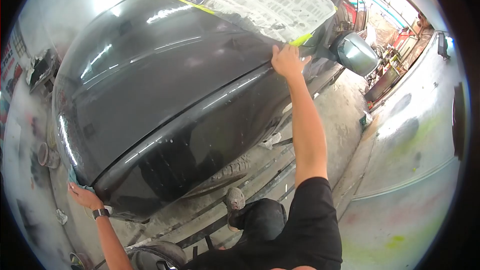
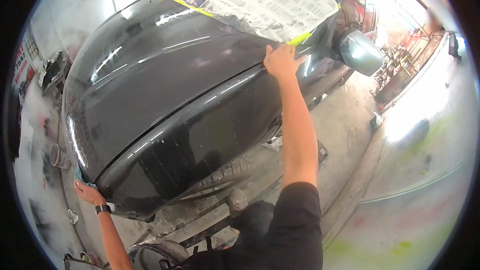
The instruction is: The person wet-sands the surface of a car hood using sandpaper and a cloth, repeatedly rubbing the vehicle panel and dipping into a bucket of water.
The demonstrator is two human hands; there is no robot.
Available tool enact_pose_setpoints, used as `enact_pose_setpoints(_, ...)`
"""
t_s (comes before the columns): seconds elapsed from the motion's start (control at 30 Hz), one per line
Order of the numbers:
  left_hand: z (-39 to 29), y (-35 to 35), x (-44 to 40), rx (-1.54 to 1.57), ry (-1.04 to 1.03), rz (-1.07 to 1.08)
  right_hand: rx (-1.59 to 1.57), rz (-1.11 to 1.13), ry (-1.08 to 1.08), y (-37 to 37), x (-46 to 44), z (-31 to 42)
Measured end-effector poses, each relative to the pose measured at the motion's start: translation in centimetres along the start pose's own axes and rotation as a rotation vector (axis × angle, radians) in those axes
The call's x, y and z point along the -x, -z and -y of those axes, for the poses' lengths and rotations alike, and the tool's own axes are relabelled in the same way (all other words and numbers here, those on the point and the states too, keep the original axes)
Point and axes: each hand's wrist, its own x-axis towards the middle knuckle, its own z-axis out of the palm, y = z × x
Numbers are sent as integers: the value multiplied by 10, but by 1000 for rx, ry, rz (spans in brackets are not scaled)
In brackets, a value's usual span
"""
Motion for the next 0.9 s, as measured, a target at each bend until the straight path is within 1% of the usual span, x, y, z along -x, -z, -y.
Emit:
enact_pose_setpoints(0.1,-3,1,3,-46,51,-25,-96,-34,60,5,-2,-15)
enact_pose_setpoints(0.2,-2,1,2,63,18,13,-30,61,-26,6,-14,-8)
enact_pose_setpoints(0.23,-3,2,1,43,30,16,12,32,-20,3,-11,-7)
enact_pose_setpoints(0.33,-6,2,3,-1,65,8,-109,47,7,14,5,0)
enact_pose_setpoints(0.4,-10,1,5,-2,61,2,-171,35,95,21,46,26)
enact_pose_setpoints(0.53,-16,-1,9,36,66,-10,-216,-189,599,32,194,102)
enact_pose_setpoints(0.63,-12,0,5,0,51,-18,-176,-188,565,25,166,68)
enact_pose_setpoints(0.67,-9,-2,5,7,55,-27,-102,-54,437,39,136,54)
enact_pose_setpoints(0.73,1,-1,1,15,42,-17,-150,-110,281,26,96,31)
enact_pose_setpoints(0.77,6,-1,0,25,32,-9,-163,-109,317,18,99,33)
enact_pose_setpoints(0.83,8,-1,2,45,33,0,-187,-104,386,27,137,68)
enact_pose_setpoints(0.87,3,-2,3,55,43,-6,-195,-151,536,26,163,81)
enact_pose_setpoints(0.9,-2,-1,3,63,50,-12,-196,-142,544,25,161,79)
